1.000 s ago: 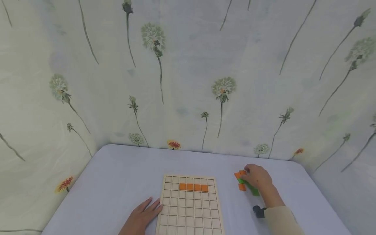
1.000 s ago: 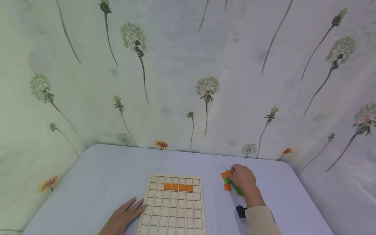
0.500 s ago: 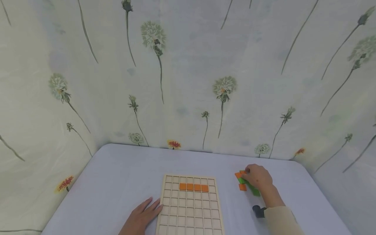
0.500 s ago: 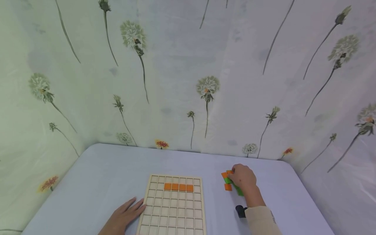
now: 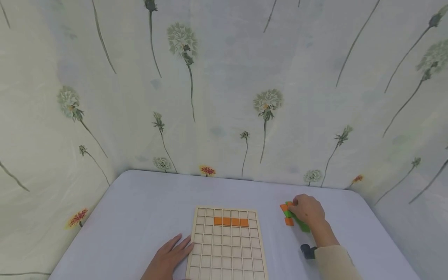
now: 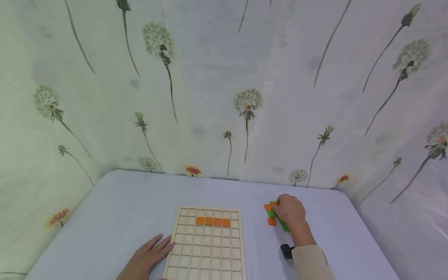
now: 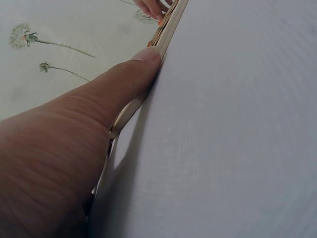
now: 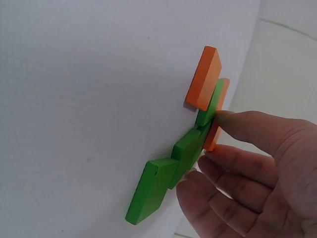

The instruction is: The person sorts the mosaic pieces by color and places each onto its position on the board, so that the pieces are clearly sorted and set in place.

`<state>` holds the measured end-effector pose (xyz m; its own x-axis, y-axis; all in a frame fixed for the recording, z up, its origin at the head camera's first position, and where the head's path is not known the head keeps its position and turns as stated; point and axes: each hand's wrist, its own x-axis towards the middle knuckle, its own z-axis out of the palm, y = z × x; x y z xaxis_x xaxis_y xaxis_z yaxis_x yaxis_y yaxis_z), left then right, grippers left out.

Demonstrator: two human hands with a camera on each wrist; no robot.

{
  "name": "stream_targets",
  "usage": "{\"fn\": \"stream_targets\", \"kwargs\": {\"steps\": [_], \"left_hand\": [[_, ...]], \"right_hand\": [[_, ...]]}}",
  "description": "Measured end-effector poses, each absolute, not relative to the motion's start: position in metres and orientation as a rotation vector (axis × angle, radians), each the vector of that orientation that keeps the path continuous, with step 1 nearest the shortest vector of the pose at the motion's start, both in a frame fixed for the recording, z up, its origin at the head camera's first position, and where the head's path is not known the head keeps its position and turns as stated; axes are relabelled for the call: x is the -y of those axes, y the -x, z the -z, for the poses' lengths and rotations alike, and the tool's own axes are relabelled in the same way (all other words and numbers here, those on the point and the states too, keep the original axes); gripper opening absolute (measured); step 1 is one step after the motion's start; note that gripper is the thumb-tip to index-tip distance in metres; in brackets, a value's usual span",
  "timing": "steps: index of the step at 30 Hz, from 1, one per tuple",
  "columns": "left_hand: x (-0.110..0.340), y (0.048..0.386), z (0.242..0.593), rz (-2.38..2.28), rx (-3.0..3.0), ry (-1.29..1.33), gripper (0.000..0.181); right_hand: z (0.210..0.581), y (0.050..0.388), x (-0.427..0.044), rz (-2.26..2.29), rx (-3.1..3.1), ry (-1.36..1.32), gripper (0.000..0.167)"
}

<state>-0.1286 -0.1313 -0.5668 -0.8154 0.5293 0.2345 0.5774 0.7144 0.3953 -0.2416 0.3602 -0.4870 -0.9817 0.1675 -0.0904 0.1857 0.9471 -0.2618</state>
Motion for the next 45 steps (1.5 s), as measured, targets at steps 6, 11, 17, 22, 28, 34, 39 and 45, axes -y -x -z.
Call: {"fn": "stream_targets", "kwargs": {"steps": [6, 11, 17, 22, 28, 34, 39, 45], "left_hand": [[0.132, 0.129, 0.569, 0.678, 2.796, 0.908, 0.091], [0.132, 0.130, 0.568, 0.708, 2.820, 0.904, 0.091], [0.132, 0.130, 0.565, 0.729, 2.842, 0.906, 0.094], [0.132, 0.132, 0.565, 0.686, 2.790, 0.929, 0.097], [0.132, 0.132, 0.562, 0.711, 2.796, 0.940, 0.098], [0.132, 0.130, 0.560, 0.737, 2.814, 0.930, 0.098], [0.131, 0.130, 0.558, 0.778, 2.859, 0.911, 0.100], [0.131, 0.130, 0.557, 0.798, 2.896, 0.896, 0.102]], "right_hand": [[0.488, 0.242, -0.361, 0.419, -3.045, -0.261, 0.034], [0.489, 0.242, -0.363, 0.428, -3.053, -0.246, 0.034], [0.490, 0.242, -0.370, 0.489, -3.053, -0.202, 0.036], [0.488, 0.238, -0.368, 0.563, -3.024, -0.207, 0.039], [0.485, 0.228, -0.359, 0.612, -3.059, -0.148, 0.037], [0.486, 0.225, -0.353, 0.619, -3.065, -0.140, 0.034], [0.486, 0.222, -0.346, 0.632, -3.075, -0.124, 0.035], [0.485, 0.217, -0.331, 0.656, -3.040, -0.166, 0.034]]}}
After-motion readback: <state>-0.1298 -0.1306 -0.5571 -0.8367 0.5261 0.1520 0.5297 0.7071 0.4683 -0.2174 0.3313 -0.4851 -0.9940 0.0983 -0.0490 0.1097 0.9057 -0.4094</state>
